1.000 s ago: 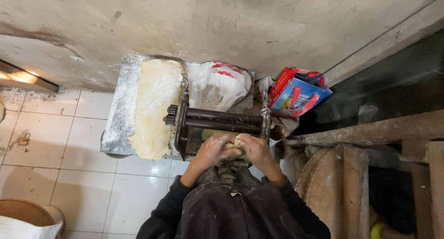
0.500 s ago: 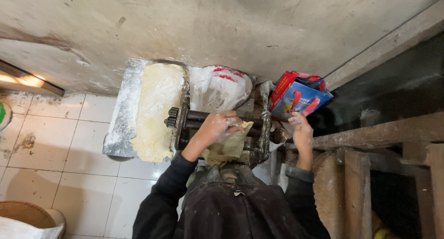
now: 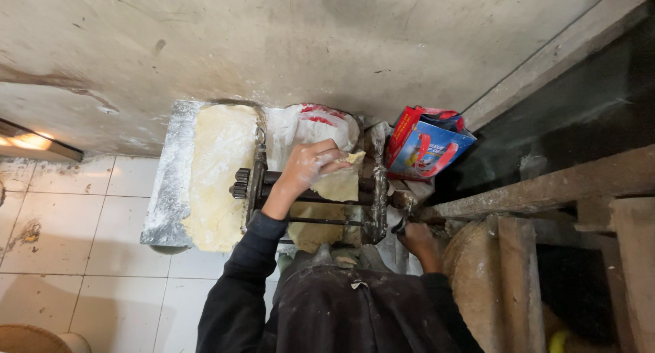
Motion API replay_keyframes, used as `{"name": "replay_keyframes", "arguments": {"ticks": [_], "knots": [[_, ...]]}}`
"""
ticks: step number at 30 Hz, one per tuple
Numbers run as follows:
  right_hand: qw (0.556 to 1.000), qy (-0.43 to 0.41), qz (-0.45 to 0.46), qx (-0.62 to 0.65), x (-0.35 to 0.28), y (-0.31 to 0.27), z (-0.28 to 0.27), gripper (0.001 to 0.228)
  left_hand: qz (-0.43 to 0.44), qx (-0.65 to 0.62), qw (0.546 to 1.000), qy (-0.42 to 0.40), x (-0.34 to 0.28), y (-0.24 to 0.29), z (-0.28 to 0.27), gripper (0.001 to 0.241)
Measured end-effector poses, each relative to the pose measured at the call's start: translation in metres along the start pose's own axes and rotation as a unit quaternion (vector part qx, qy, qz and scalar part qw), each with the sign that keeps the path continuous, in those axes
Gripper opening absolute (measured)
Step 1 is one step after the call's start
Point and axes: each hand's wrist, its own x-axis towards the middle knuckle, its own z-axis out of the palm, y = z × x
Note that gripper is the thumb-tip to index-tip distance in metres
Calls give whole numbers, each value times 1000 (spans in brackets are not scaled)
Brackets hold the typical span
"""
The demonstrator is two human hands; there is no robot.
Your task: The person passes dough through a manual roller machine, cranking the handle by hand to flatten the dough into thin sheets.
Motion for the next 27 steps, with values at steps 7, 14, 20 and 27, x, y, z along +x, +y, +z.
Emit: {"name": "replay_keyframes", "arguments": {"ticks": [7,14,20,27], "knots": [[999,25,1,47,-40,4,17,34,19,20,999,30,6,-6,-4,18],[979,188,2,83,-104,4,-60,45,75,32,997,-7,14,2,-9,17],[835,543,-80,-44,-43,11,-142,33,52,2,998,-23,7,18,-9,17],[901,422,-76,-62,99,33,-191,11,-6,-13,1000,-6,-12,18,-8,19]]}}
